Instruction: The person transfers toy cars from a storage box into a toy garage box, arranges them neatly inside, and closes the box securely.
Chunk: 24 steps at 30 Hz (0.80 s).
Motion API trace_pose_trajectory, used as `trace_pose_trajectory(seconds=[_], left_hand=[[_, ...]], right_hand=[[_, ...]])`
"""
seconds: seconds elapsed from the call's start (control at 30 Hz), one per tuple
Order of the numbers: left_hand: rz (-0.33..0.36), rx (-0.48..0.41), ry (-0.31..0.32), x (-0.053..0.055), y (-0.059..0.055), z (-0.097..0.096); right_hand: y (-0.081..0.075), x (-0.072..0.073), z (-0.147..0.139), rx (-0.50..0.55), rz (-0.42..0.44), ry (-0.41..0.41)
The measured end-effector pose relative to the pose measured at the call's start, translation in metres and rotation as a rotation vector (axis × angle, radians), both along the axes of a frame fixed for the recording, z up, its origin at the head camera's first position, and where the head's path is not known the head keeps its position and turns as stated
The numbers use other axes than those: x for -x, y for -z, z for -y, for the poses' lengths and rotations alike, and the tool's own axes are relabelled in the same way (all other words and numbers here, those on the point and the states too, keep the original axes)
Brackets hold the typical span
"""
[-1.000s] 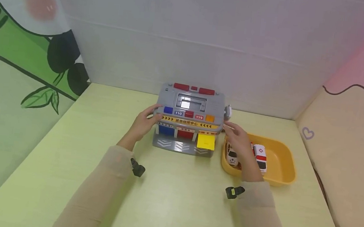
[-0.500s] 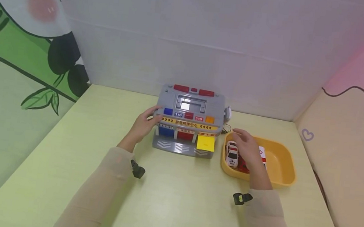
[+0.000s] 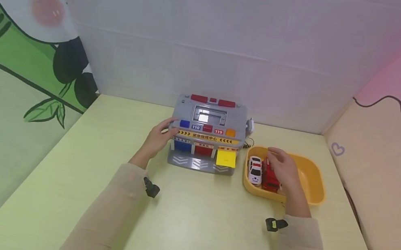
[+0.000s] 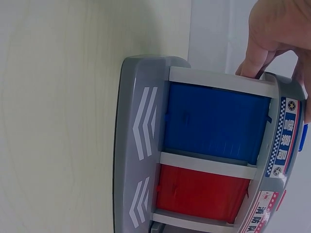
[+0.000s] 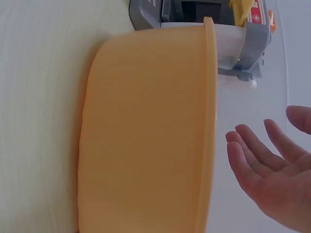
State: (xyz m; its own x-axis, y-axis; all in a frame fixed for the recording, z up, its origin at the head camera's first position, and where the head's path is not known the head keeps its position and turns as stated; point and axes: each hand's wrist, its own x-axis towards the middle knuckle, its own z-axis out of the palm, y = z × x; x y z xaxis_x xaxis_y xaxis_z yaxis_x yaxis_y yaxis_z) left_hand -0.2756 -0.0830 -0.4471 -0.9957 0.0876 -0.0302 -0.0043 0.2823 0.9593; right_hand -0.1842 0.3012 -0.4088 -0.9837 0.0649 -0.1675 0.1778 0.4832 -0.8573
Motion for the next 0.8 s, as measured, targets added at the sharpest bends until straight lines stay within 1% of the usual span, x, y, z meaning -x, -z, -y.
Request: trace_pose_trajectory(seconds=[0.2, 0.37, 0.57, 0.7, 0.8], left_hand=[[-0.002, -0.002, 0.000, -0.001, -0.001, 0.000], [-0.001, -0.005, -0.005, -0.001, -0.002, 0.000], [0.005, -0.007, -0.007, -0.002, -0.003, 0.000], [0.014, -0.008, -0.002, -0.002, -0.002, 0.000], [0.016, -0.011, -0.003, -0.002, -0.002, 0.000]], right_hand=[[0.005, -0.003, -0.016, -0.005, -0.025, 0.030], [0.005, -0.007, -0.026, -0.012, -0.039, 0.039], [0.006, -0.011, -0.035, -0.054, -0.060, 0.052], [0.011, -0.013, -0.043, -0.077, -0.075, 0.069], [0.014, -0.014, -0.050, -0.090, -0.071, 0.087]])
